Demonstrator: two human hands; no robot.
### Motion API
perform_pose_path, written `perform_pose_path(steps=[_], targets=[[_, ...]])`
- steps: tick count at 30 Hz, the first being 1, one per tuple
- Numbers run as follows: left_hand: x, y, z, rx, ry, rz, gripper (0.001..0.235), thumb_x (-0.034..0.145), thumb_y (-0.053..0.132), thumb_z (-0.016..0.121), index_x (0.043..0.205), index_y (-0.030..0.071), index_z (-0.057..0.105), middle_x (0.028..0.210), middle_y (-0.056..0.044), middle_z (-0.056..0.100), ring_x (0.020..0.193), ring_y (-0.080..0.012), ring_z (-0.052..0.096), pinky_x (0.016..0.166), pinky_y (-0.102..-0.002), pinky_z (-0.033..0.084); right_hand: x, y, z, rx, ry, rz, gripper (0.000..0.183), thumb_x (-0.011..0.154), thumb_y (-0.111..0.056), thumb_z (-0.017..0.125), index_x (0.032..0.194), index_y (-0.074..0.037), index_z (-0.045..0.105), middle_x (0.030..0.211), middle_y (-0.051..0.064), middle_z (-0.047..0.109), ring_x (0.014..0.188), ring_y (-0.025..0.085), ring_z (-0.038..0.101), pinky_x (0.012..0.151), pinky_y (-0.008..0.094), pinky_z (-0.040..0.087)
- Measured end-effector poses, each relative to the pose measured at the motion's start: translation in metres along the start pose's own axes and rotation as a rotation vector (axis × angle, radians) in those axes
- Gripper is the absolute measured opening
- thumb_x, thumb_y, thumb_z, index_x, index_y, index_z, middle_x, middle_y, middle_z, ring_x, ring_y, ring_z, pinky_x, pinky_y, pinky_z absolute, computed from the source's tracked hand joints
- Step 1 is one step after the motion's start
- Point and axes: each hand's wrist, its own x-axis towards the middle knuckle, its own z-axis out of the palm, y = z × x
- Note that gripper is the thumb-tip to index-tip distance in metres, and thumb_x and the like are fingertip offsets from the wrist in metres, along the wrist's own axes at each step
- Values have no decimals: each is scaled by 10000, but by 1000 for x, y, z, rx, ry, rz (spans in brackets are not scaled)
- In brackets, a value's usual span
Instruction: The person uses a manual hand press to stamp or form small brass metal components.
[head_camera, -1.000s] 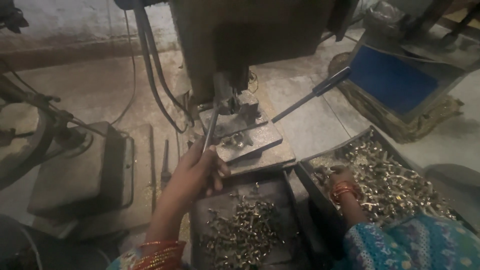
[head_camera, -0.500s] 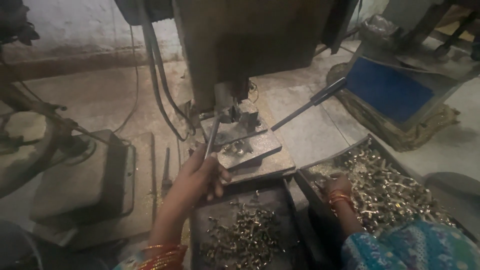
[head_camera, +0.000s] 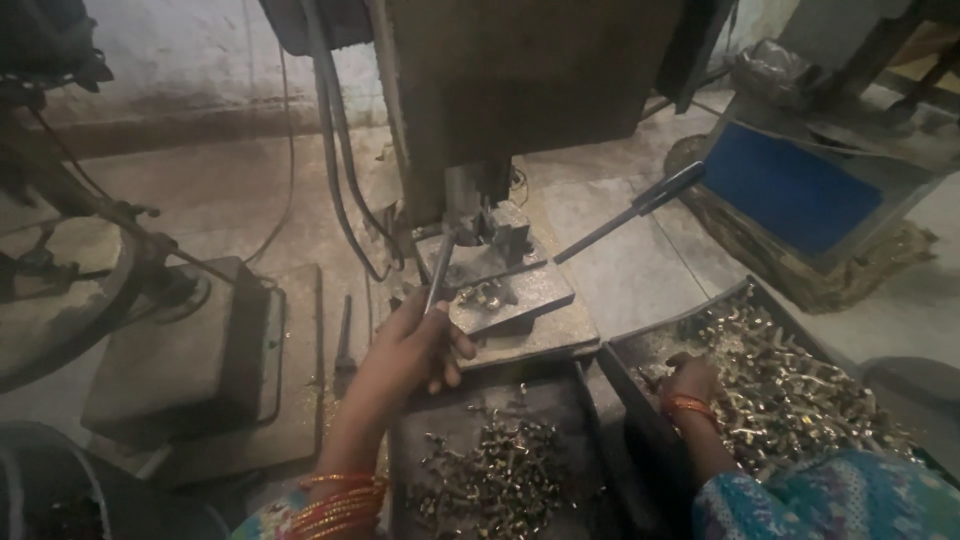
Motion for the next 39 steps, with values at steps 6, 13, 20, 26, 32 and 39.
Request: perform_pose_path(steps=[6,13,20,26,32,39], targets=[[-1,-3,-1,-32,-15,10,430,1031,286,450,1408,80,474,793,-91,710,479,-136,611,390,-242,426,24,43,50,3,-105,79,375,727,-93,866,1086,-49,770,1080,219,748,988,385,733,870,455,584],[4,-8,-4,-30,-39,17,387,1056,279,428,1368,51,444,798,-99,725,490,-153,619,397,-253,439,39,5,26,809,105,220,353,830,24,719,1181,-2,700,1069,165,733,929,270,708,814,375,563],[4,-12,-5,-70,-57,36,341,1067,258,424,1350,69,437,783,-88,708,499,-145,612,414,-251,443,13,-103,-91,1042,199,-128,406,832,80,720,1222,20,628,1089,145,714,968,204,697,847,315,562],[-4,3,-2,-65,-46,46,366,1050,250,422,1355,49,438,753,-83,700,476,-156,606,407,-266,436,-31,-195,-169,1301,-24,-225,289,883,67,708,1167,24,676,1101,125,735,995,195,715,864,292,579],[-8,19,-21,66,-76,14,401,1052,260,429,1397,65,489,794,-64,748,524,-113,617,448,-240,448,-87,-292,-214,1104,8,-386,179,893,12,737,1065,-25,709,1007,92,748,894,168,731,805,283,598],[2,5,-23,81,-74,33,323,1058,261,444,1277,32,508,806,-79,764,517,-133,639,441,-262,447,-104,-356,-218,1023,218,-790,139,911,9,719,1020,-46,652,977,111,687,862,220,706,744,337,563]])
